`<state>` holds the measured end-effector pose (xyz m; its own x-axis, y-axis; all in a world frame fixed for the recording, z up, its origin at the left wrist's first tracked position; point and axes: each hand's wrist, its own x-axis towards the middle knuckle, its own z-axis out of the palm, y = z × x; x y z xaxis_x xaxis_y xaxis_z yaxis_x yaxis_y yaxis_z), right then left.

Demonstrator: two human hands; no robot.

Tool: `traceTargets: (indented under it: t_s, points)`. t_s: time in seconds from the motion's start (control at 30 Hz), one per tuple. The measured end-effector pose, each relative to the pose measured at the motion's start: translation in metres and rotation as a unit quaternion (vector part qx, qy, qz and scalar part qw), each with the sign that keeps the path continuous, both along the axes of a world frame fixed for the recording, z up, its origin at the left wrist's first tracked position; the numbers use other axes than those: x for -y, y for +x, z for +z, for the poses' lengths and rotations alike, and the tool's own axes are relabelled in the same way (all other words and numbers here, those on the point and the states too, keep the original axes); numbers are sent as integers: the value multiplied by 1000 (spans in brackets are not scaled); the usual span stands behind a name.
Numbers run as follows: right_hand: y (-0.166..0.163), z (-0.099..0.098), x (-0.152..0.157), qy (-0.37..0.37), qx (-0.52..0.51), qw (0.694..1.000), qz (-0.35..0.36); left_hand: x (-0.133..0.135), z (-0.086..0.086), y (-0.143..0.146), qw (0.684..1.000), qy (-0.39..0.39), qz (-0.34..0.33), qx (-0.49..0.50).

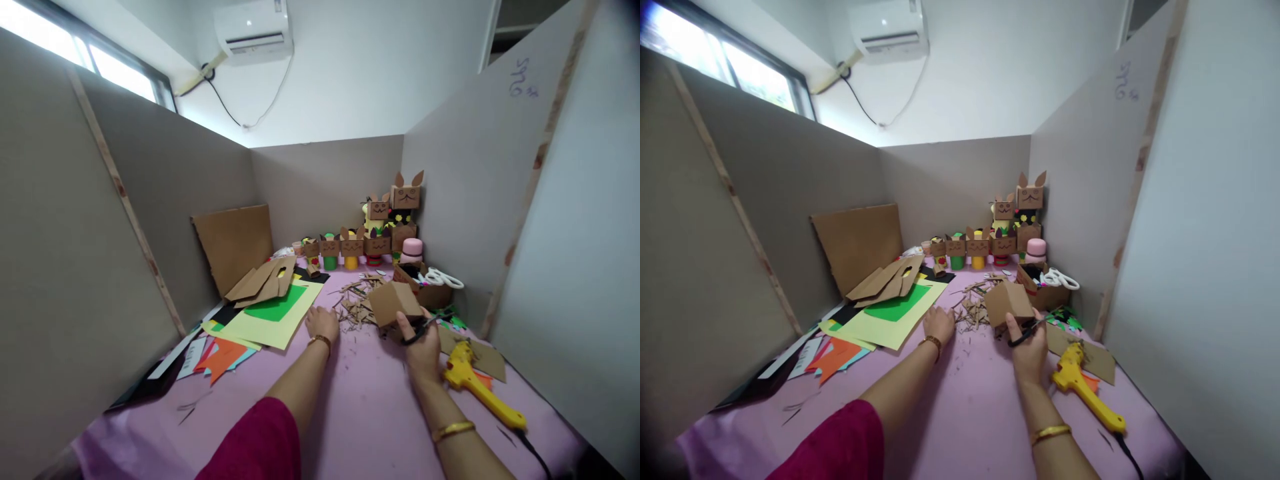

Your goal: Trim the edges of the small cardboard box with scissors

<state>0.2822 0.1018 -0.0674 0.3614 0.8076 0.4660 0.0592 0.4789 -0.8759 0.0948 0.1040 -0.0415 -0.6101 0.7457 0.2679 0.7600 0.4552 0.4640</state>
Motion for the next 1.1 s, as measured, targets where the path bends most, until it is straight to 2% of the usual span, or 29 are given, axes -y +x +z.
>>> traceTargets:
  t_s: [0.1, 0.2, 0.33, 0.43, 0.5, 0.67, 0.83, 0.9, 1.03, 1.1]
  points:
    - [-2, 0, -1, -13, -10, 1000, 9, -2, -5, -24, 1000, -10, 14, -5]
    - [-4, 0, -2, -20, -20, 999, 19, -15, -2, -35, 1000, -16, -2, 4]
    - [-6, 1, -4, -27, -29, 999, 32, -35, 5, -27, 998, -3, -64, 22]
    - [-7, -1, -5, -33, -33, 998, 37, -39, 7, -14, 992, 27, -117, 29]
    - [-6, -2, -7, -40, -33, 998, 35, -35, 5, -10, 991, 45, -122, 31]
    - [-3, -1, -9, -44, -32, 998, 25, -21, 2, -8, 995, 47, -71, 49]
    - [1, 5, -1, -50, -20, 998, 19, -19, 12, 27, 990, 75, -108, 50]
    - [5, 6, 2, -53, -16, 998, 13, -15, 12, 33, 991, 89, -96, 38]
    - [8, 6, 3, -63, -12, 998, 1, 4, 4, 24, 997, 64, -37, 21]
    - [6, 6, 4, -70, -5, 998, -3, 12, 0, 21, 998, 43, -54, 9]
